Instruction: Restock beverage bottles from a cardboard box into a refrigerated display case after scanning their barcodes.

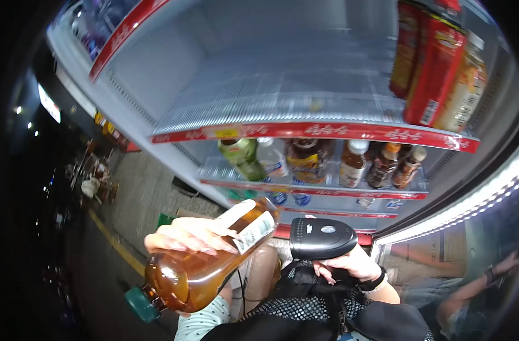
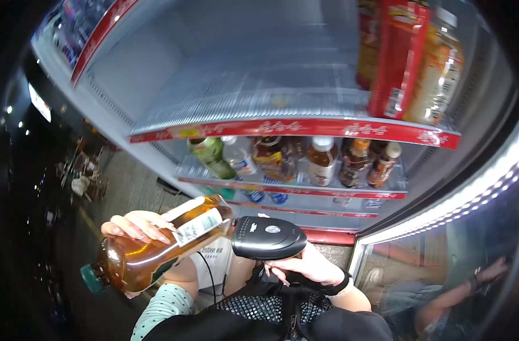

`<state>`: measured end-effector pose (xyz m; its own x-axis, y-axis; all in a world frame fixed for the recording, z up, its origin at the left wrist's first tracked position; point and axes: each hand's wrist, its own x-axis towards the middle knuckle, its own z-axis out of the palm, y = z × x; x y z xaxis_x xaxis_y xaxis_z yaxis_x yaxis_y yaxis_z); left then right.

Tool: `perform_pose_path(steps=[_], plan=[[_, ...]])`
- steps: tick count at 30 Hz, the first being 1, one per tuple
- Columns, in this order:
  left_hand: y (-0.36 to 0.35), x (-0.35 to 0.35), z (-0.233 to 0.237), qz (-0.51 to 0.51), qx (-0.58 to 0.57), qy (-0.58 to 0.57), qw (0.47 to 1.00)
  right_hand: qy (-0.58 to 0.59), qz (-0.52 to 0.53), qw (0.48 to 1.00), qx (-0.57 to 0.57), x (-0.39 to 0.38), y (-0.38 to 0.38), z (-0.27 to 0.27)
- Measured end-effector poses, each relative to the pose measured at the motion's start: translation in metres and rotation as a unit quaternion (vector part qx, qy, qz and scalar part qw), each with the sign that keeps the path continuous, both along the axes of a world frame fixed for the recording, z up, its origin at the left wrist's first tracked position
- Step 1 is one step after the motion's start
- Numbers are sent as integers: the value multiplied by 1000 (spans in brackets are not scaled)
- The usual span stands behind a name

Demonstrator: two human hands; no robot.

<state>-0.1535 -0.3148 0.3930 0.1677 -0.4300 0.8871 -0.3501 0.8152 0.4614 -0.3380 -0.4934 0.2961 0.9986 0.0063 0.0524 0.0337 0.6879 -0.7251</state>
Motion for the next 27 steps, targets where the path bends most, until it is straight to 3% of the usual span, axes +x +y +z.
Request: perform_pose_path(steps=[1, 2, 4, 5, 6, 7, 8, 9, 10, 12, 14, 15, 16, 21, 22, 24, 27], plan=[[-14, -4, 12, 79, 23, -56, 995, -1, -12, 1000, -7, -16, -12, 0], [-18, -4, 14, 10, -9, -25, 1000, 5, -13, 1000, -14, -17, -12, 1], [-54, -13, 41, 64, -5, -62, 996, -20, -34, 999, 8, -35, -21, -3], [-41, 4, 43, -5, 97, -29, 995, -26, -30, 999, -12, -36, -22, -10], [-53, -9, 47, -10, 94, -32, 995, -28, -43, 999, -6, -40, -22, -13], [-81, -39, 59, 239, 81, -121, 960, -39, -59, 997, 4, -49, -31, -13], [-88, -51, 65, 482, 70, -190, 853, -40, -64, 997, 21, -52, -26, -14], [-96, -33, 64, 488, 2, -307, 817, -43, -77, 995, 46, -57, -26, -19], [-97, -40, 75, 504, 164, -313, 788, -53, -88, 993, 55, -61, -28, -26], [-128, 13, 85, 188, 27, -327, 926, -61, -113, 990, 55, -68, -32, -27], [-175, 27, 88, 29, -21, -272, 962, -48, -138, 988, 49, -75, -35, -25], [-191, 31, 90, 110, -56, -317, 941, -64, -147, 985, 60, -77, -36, -27], [-199, 31, 95, 160, -19, -326, 931, -80, -155, 982, 70, -79, -38, -29], [-256, 47, 94, 216, 38, -217, 951, -105, -167, 978, 60, -83, -45, -34], [-265, 48, 96, 207, 36, -220, 953, -108, -159, 979, 68, -83, -47, -35], [-284, 48, 96, 124, 51, -110, 985, -89, -180, 978, 58, -84, -47, -36], [-309, 50, 101, 109, 69, -50, 990, -100, -189, 976, 50, -81, -53, -38]])
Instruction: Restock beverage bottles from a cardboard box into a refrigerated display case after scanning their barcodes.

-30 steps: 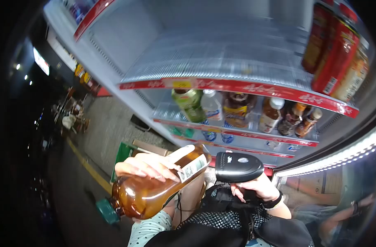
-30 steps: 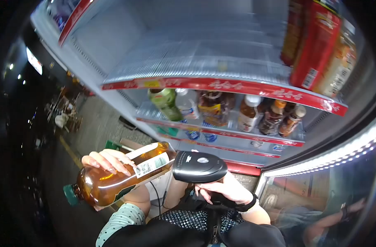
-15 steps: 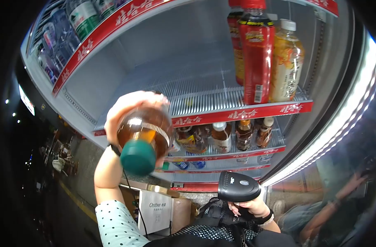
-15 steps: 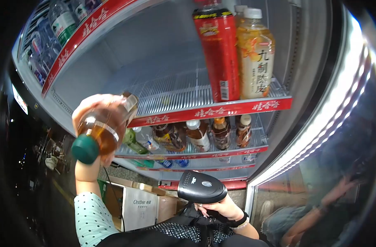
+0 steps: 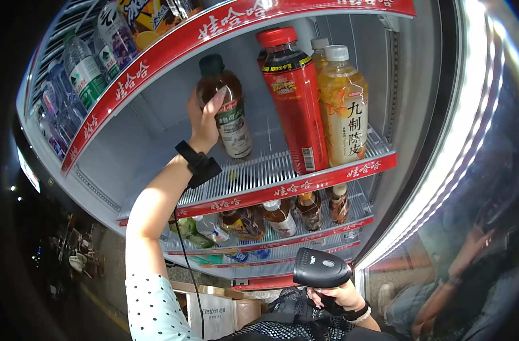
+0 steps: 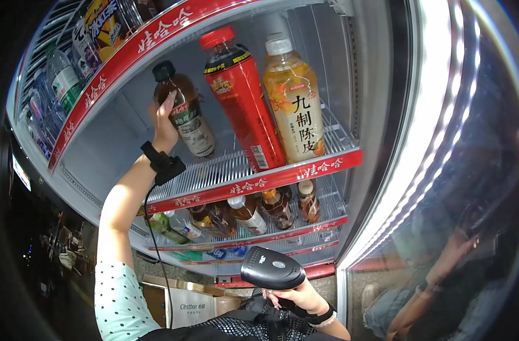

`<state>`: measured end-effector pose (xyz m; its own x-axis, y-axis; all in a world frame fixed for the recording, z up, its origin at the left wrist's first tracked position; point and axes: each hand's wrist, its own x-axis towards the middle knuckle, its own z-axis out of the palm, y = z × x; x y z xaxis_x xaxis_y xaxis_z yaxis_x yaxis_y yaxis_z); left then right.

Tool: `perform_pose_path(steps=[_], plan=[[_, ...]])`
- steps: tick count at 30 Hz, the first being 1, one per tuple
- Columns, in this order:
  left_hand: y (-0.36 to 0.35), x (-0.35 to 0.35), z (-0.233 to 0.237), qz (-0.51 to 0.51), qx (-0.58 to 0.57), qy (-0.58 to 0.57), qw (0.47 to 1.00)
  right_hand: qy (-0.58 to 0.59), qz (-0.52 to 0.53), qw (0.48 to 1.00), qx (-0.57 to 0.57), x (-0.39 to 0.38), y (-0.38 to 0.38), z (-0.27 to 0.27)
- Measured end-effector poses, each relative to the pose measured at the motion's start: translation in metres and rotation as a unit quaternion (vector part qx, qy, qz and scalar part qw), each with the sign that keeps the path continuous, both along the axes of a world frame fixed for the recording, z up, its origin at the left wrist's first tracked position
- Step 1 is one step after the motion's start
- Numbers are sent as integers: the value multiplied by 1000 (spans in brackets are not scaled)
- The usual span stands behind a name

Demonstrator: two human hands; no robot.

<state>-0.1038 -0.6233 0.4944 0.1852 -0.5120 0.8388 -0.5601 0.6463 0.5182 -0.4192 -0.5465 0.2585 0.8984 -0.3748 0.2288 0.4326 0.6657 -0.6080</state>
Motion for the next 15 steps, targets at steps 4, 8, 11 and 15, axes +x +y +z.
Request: perform_pose_path(steps=[4, 8, 11, 15], plan=[[-31, 10, -1, -41, 2, 124, 991, -11, -60, 997, 42, 6, -3, -1], [-43, 24, -1, -133, 72, 232, 961, 30, -98, 994, 34, 12, -7, -1], [-39, 15, 2, -191, 91, 250, 945, 6, -71, 997, 41, 18, -6, -3], [-51, 15, -6, -74, 0, 276, 958, 13, -41, 998, 53, 32, -2, 4]])
